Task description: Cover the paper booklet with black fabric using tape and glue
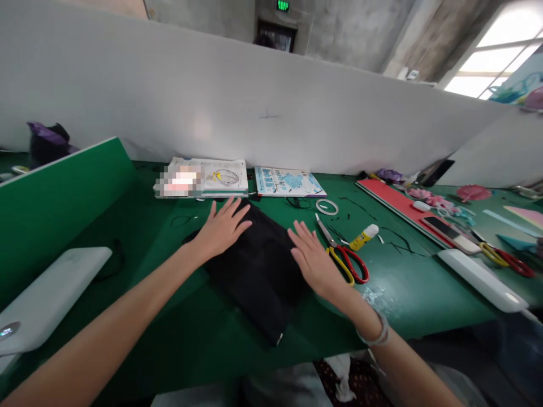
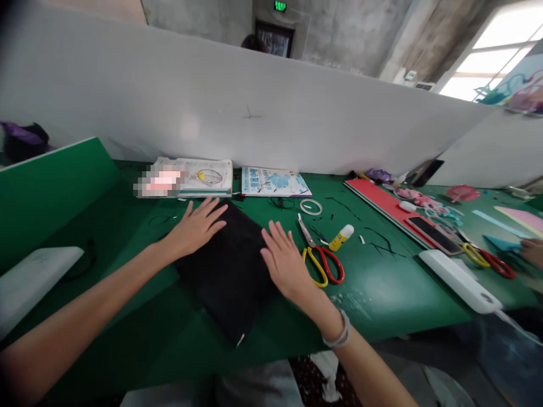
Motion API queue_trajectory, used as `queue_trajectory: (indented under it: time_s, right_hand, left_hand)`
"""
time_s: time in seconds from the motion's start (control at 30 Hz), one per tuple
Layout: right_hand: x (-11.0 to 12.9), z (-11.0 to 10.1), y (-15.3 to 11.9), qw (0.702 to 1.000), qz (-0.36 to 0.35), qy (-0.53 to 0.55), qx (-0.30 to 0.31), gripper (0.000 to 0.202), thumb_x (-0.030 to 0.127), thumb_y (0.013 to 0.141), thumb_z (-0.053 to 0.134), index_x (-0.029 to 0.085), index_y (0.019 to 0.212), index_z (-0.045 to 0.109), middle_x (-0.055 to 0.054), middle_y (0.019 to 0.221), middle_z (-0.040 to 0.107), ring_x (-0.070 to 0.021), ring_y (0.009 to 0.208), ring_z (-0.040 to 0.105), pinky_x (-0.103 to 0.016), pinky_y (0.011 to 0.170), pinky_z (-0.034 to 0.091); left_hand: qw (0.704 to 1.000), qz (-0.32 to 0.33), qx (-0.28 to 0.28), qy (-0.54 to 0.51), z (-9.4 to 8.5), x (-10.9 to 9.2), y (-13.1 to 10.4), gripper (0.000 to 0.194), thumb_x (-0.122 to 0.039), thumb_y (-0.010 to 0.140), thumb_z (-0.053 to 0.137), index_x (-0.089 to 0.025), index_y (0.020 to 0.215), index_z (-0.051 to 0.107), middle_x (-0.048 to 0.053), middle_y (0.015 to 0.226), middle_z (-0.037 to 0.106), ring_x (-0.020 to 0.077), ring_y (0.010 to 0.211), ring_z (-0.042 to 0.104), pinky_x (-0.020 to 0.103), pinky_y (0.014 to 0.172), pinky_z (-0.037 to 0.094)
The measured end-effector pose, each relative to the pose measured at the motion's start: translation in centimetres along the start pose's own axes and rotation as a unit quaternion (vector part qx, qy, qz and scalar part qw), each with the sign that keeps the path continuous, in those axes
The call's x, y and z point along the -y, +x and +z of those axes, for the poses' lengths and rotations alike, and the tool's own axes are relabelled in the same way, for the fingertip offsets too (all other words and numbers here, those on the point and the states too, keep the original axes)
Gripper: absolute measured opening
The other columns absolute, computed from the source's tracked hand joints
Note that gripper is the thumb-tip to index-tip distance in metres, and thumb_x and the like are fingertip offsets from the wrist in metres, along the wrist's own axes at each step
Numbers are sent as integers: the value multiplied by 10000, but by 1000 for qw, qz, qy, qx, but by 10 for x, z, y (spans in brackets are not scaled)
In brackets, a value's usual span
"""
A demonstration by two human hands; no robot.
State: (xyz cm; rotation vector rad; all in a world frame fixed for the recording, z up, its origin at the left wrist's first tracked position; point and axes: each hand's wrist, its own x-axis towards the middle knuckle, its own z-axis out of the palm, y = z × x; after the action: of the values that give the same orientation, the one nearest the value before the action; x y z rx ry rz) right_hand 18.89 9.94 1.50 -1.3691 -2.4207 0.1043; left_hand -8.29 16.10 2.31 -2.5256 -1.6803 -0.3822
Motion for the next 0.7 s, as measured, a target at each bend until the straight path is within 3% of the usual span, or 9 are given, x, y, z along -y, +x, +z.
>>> queue_trajectory:
  time_s: [0.13,0.3,0.5,0.6,0.7]
  right_hand:
    - [16,8,-23,997,-43,-26,63,515,401,1007,263,230,1492,295,-54,1580,184,-230,1465,111,-550,1160,197]
    - [18,0,-45,999,-19,-44,12,527,371,1009,261,220,1513,230,-47,1585,159,-215,1465,102,-530,1168,217]
    - [32,4,-79,996,-41,-58,54,545,417,994,309,234,1505,255,-39,1571,202,-245,1454,170,-565,1137,280]
    - [35,-1,-71,995,-44,-65,63,534,424,997,291,221,1491,295,-38,1557,246,-251,1441,223,-593,1133,260]
    - [37,-14,-30,996,-58,-58,45,512,378,1002,287,187,1475,334,-40,1551,273,-221,1439,237,-525,1163,244]
  left_hand:
    - [997,-24,38,55,12,-9,-19,597,-540,977,217,-232,1478,317,115,1571,235,300,1467,123,629,1122,154]
    - [993,-99,6,68,0,-3,-22,655,-568,967,177,-196,1501,253,120,1569,233,290,1463,149,603,1126,197]
    - [982,-133,119,56,4,11,-29,648,-504,978,184,-118,1494,251,106,1569,203,266,1462,163,600,1138,170]
    - [982,-136,115,63,7,8,-29,649,-501,978,183,-110,1491,255,106,1574,180,265,1467,140,614,1137,146]
    - [987,-123,80,70,6,1,-28,632,-479,986,160,-113,1496,235,97,1580,164,248,1473,113,610,1143,123]
